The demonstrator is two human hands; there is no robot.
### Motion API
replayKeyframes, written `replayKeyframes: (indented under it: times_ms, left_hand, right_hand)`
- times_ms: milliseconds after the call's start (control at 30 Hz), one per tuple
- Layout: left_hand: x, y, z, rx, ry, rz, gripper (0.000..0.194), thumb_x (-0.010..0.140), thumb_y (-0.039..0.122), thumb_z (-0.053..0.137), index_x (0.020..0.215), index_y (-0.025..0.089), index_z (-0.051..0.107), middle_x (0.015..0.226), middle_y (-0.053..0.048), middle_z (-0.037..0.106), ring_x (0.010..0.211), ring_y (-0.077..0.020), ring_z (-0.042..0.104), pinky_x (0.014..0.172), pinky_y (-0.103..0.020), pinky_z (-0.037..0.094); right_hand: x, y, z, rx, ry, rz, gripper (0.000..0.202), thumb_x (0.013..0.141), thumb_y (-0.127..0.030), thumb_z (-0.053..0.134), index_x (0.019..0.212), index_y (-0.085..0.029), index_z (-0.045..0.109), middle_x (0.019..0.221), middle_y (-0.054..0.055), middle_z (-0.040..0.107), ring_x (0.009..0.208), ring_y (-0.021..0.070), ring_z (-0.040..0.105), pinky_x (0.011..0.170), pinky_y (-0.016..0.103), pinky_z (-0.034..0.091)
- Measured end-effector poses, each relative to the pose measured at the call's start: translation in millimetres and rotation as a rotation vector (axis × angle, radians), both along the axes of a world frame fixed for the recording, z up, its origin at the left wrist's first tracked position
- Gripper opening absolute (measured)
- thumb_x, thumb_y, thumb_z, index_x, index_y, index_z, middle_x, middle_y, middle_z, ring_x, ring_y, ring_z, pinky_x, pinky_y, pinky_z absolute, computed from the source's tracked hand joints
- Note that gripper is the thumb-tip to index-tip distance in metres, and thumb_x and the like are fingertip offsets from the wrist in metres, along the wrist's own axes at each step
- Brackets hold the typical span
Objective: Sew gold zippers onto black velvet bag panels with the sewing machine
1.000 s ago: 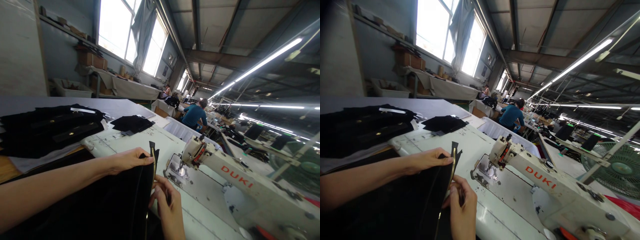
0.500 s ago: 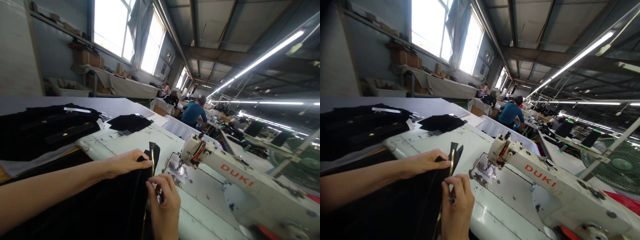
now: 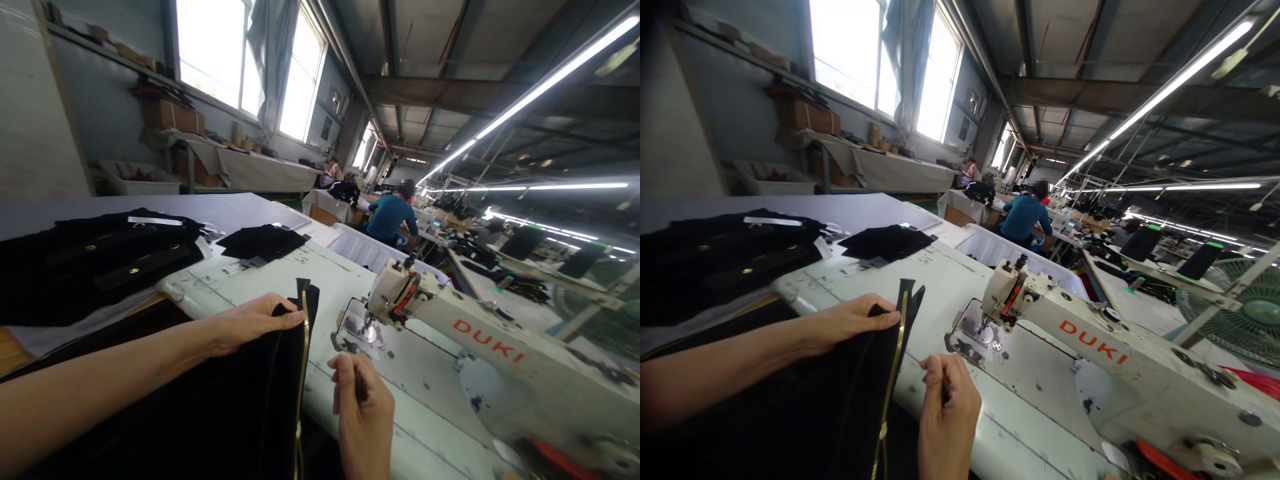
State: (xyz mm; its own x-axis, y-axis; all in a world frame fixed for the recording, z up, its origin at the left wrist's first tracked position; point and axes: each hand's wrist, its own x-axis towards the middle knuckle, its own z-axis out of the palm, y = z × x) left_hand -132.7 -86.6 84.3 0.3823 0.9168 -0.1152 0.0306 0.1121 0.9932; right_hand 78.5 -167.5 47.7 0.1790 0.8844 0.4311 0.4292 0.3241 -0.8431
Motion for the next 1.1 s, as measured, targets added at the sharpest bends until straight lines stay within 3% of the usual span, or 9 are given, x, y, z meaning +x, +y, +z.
replayKeyframes:
  times_ms: [233, 400, 500, 567, 700, 867, 1000, 1100]
  left_hand:
    - [0.4, 1.1, -8.0, -0.053, -0.047, 0.039, 0.054, 0.065, 0.064, 0.088, 0.087, 0.017, 0.072, 0.075, -0.002, 0.072, 0.067, -0.0186, 0.064, 0.064, -0.028, 0.053]
    - [2.5, -1.4, -8.3, -0.041, -0.042, 0.064, 0.055, 0.064, 0.064, 0.089, 0.086, 0.017, 0.072, 0.073, -0.001, 0.07, 0.065, -0.0171, 0.063, 0.06, -0.025, 0.05]
    - [4.7, -5.6, -4.3, -0.033, -0.04, 0.066, 0.051, 0.064, 0.061, 0.09, 0.085, 0.018, 0.074, 0.072, 0.001, 0.07, 0.066, -0.0158, 0.062, 0.06, -0.023, 0.049]
    - [5.3, -7.0, -1.0, -0.04, -0.047, 0.023, 0.049, 0.063, 0.06, 0.091, 0.079, 0.016, 0.074, 0.069, 0.0, 0.069, 0.063, -0.015, 0.06, 0.057, -0.023, 0.048]
    - [3.6, -5.4, 3.4, -0.055, -0.071, -0.042, 0.048, 0.067, 0.06, 0.089, 0.077, 0.015, 0.074, 0.072, -0.003, 0.072, 0.065, -0.0158, 0.063, 0.061, -0.023, 0.05]
    - [1.9, -2.3, 2.2, -0.071, -0.104, -0.068, 0.052, 0.067, 0.064, 0.087, 0.076, 0.015, 0.072, 0.07, -0.003, 0.071, 0.061, -0.0139, 0.062, 0.059, -0.022, 0.049]
    - [2.4, -1.7, -0.4, -0.08, -0.123, -0.035, 0.052, 0.066, 0.063, 0.088, 0.079, 0.015, 0.072, 0.067, 0.0, 0.068, 0.058, -0.0117, 0.058, 0.056, -0.021, 0.048]
    - [2.1, -1.7, -2.4, -0.079, -0.128, -0.006, 0.053, 0.065, 0.064, 0.088, 0.08, 0.016, 0.072, 0.069, 0.0, 0.069, 0.061, -0.013, 0.06, 0.059, -0.022, 0.05]
  right_hand:
    - [-20.7, -4.7, 3.9, -0.133, 0.121, 0.101, 0.026, 0.091, -0.045, 0.066, 0.081, -0.022, 0.073, 0.065, -0.002, 0.063, 0.058, 0.0143, 0.055, 0.056, 0.024, 0.044]
    - [-30.9, -6.2, 2.9, -0.02, 0.057, 0.038, 0.015, 0.087, -0.037, 0.071, 0.093, -0.024, 0.069, 0.077, -0.002, 0.064, 0.063, 0.0139, 0.059, 0.054, 0.023, 0.043]
    - [-33.7, -0.9, 3.4, 0.166, -0.074, 0.108, 0.009, 0.094, -0.031, 0.063, 0.088, -0.024, 0.064, 0.083, 0.0, 0.063, 0.066, 0.0134, 0.059, 0.059, 0.023, 0.045]
    - [-30.6, 4.7, 3.4, 0.218, -0.137, 0.093, 0.019, 0.099, -0.03, 0.055, 0.083, -0.024, 0.062, 0.081, 0.0, 0.061, 0.069, 0.0142, 0.06, 0.064, 0.024, 0.045]
    - [-15.4, 10.3, -0.2, 0.1, -0.113, -0.07, 0.03, 0.102, -0.042, 0.05, 0.082, -0.023, 0.061, 0.074, 0.0, 0.062, 0.067, 0.0162, 0.059, 0.066, 0.026, 0.043]
    - [-14.5, -2.5, -1.0, -0.119, 0.014, 0.103, 0.034, 0.098, -0.049, 0.056, 0.078, -0.023, 0.067, 0.067, -0.002, 0.062, 0.063, 0.0154, 0.056, 0.06, 0.025, 0.041]
    - [-25.7, -11.0, 3.7, -0.192, 0.132, 0.123, 0.016, 0.087, -0.04, 0.068, 0.088, -0.024, 0.069, 0.073, -0.003, 0.063, 0.063, 0.0142, 0.055, 0.057, 0.025, 0.039]
    - [-29.8, -10.7, 3.7, -0.222, 0.173, 0.163, 0.016, 0.081, -0.034, 0.072, 0.091, -0.023, 0.066, 0.079, -0.003, 0.066, 0.063, 0.0128, 0.056, 0.054, 0.024, 0.038]
